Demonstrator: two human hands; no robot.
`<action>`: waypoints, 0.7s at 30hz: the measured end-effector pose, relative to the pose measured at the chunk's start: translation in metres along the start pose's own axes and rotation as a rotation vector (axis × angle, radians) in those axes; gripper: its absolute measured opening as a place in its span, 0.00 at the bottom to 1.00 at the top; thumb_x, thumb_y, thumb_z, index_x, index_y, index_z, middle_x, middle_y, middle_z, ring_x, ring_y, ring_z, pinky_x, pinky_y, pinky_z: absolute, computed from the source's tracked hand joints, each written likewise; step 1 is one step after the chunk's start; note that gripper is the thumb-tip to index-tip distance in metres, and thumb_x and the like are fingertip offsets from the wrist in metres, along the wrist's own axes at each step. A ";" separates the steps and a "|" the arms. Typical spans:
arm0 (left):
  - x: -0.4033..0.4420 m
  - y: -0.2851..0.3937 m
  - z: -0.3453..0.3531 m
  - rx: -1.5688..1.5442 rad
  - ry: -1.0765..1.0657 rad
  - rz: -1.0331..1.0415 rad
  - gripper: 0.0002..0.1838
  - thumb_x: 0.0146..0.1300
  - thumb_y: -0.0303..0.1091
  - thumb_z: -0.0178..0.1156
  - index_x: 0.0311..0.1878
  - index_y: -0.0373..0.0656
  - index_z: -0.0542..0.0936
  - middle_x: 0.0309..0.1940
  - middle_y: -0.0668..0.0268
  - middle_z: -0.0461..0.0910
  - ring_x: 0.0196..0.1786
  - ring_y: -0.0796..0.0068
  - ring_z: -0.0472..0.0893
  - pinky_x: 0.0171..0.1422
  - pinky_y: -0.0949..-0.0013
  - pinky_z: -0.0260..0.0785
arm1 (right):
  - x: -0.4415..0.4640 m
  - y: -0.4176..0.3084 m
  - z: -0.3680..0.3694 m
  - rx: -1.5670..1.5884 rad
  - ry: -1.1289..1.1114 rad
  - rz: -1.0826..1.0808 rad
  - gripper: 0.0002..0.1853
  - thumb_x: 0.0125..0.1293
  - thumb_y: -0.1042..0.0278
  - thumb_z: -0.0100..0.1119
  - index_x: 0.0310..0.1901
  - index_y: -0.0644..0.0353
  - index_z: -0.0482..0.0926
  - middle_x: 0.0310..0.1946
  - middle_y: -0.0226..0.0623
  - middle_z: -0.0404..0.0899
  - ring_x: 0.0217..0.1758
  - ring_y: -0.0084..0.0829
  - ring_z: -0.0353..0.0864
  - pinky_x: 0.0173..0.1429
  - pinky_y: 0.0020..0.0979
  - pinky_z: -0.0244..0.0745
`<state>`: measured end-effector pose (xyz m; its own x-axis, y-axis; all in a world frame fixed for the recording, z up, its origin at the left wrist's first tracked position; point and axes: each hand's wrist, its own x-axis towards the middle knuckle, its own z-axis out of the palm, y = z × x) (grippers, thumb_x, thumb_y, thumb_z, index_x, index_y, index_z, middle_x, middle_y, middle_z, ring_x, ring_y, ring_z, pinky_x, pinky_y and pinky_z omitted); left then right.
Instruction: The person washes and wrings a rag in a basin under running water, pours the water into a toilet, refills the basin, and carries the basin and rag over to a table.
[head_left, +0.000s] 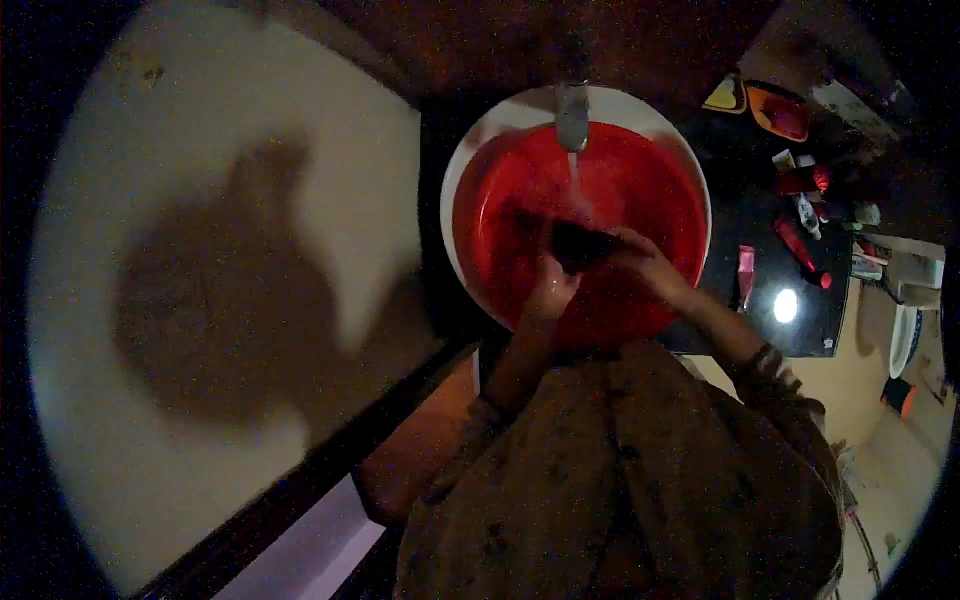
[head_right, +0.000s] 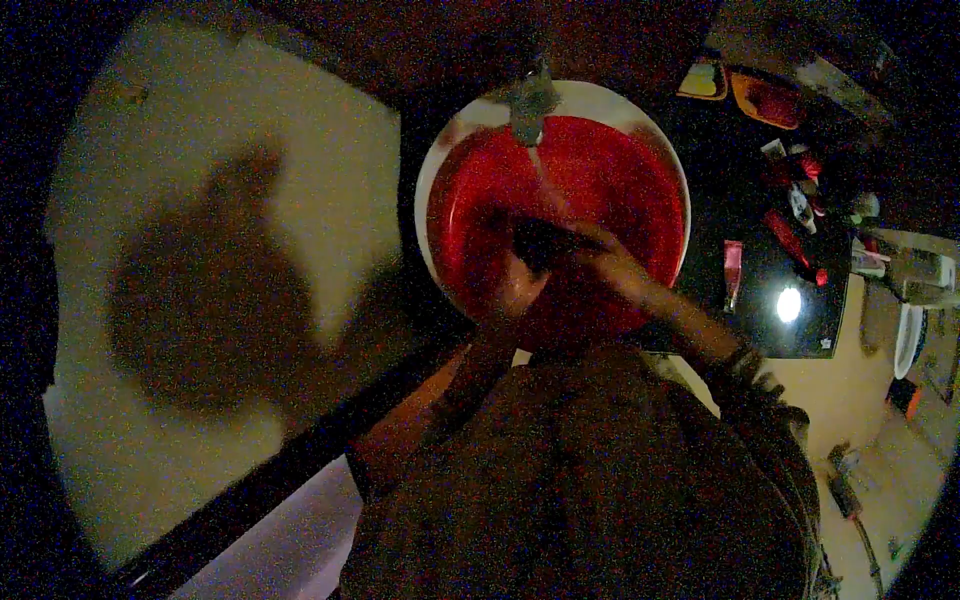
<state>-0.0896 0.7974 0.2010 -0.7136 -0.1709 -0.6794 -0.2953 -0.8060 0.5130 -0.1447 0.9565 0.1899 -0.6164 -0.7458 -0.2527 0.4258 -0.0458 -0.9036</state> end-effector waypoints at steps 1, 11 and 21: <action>-0.002 -0.004 0.006 0.136 0.080 0.119 0.20 0.65 0.43 0.47 0.53 0.38 0.69 0.54 0.55 0.68 0.56 0.60 0.68 0.60 0.63 0.60 | -0.009 0.002 -0.004 0.208 0.052 0.132 0.24 0.60 0.61 0.53 0.57 0.56 0.67 0.59 0.41 0.63 0.59 0.36 0.65 0.63 0.40 0.60; -0.046 -0.031 0.045 1.402 0.044 1.211 0.14 0.57 0.38 0.59 0.40 0.38 0.74 0.48 0.50 0.69 0.49 0.52 0.71 0.52 0.59 0.65 | 0.005 -0.009 0.026 1.171 0.103 0.281 0.23 0.62 0.49 0.51 0.54 0.54 0.69 0.47 0.35 0.73 0.47 0.31 0.73 0.51 0.33 0.71; -0.015 -0.031 0.043 0.029 0.008 0.443 0.16 0.68 0.42 0.42 0.49 0.41 0.68 0.45 0.63 0.71 0.48 0.71 0.72 0.52 0.67 0.65 | 0.024 -0.039 0.052 -0.320 0.653 -0.359 0.17 0.56 0.57 0.61 0.39 0.63 0.77 0.36 0.40 0.77 0.41 0.36 0.76 0.48 0.33 0.70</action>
<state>-0.0968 0.8493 0.2178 -0.7702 -0.5010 -0.3948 0.0198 -0.6375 0.7702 -0.1415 0.9054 0.2367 -0.9838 -0.1789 0.0098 -0.0204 0.0577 -0.9981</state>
